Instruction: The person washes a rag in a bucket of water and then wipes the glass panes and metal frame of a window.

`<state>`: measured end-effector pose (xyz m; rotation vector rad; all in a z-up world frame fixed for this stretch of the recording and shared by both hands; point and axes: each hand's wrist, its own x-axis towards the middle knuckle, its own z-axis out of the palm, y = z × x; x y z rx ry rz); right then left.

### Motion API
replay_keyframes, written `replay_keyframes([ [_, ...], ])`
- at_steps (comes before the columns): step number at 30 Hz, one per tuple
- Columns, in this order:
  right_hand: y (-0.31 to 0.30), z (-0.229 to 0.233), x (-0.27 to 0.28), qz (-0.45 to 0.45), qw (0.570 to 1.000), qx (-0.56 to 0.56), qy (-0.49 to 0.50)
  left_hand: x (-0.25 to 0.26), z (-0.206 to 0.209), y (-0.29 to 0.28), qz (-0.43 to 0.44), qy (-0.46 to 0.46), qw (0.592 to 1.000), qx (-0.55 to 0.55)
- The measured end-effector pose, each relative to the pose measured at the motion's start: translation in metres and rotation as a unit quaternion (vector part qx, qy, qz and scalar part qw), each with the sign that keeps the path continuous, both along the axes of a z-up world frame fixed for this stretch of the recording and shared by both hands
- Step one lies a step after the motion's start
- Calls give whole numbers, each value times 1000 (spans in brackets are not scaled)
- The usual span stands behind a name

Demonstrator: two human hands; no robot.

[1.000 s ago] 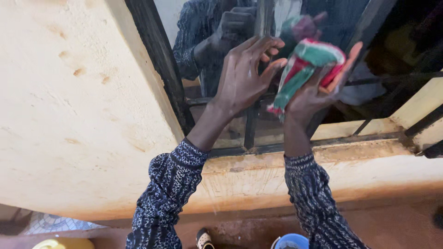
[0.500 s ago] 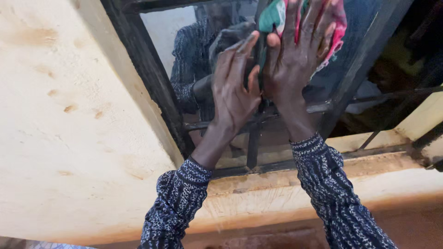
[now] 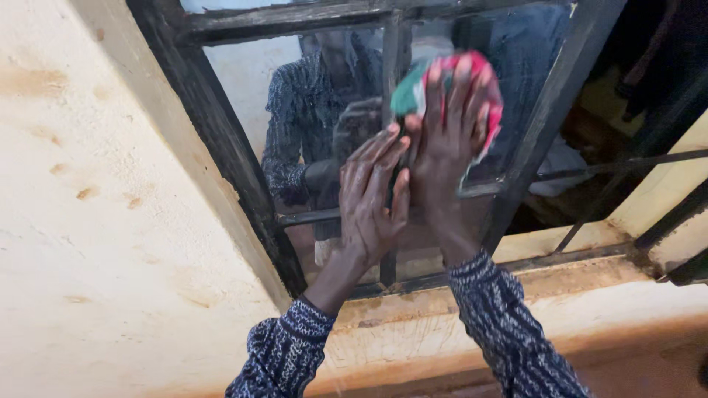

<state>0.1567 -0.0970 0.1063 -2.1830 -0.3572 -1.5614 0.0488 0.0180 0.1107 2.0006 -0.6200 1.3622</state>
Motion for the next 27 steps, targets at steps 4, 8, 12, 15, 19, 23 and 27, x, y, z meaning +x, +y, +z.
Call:
replay_keyframes([
  [4, -7, 25, 7, -28, 999, -15, 30, 2, 12, -9, -8, -11, 1000, 14],
  [8, -14, -24, -25, -2, 1000, 4, -17, -11, -6, 3, -30, 12, 999, 20],
  [12, -12, -43, -32, 20, 998, 30, 47, -16, -26, 10, -10, 33, 999, -2],
  [15, -26, -14, -1, -16, 999, -36, -2, -9, -29, 15, -39, 54, 998, -6],
  [19, -58, 10, 17, 5, 996, -81, 32, -12, -35, 12, -9, 45, 999, -5],
  [23, -34, -6, 24, -32, 997, 64, -40, -19, -30, 23, 1, 44, 999, -20],
  [27, 5, -74, -34, 35, 989, 140, 22, -36, -39, 49, 17, 65, 997, -30],
])
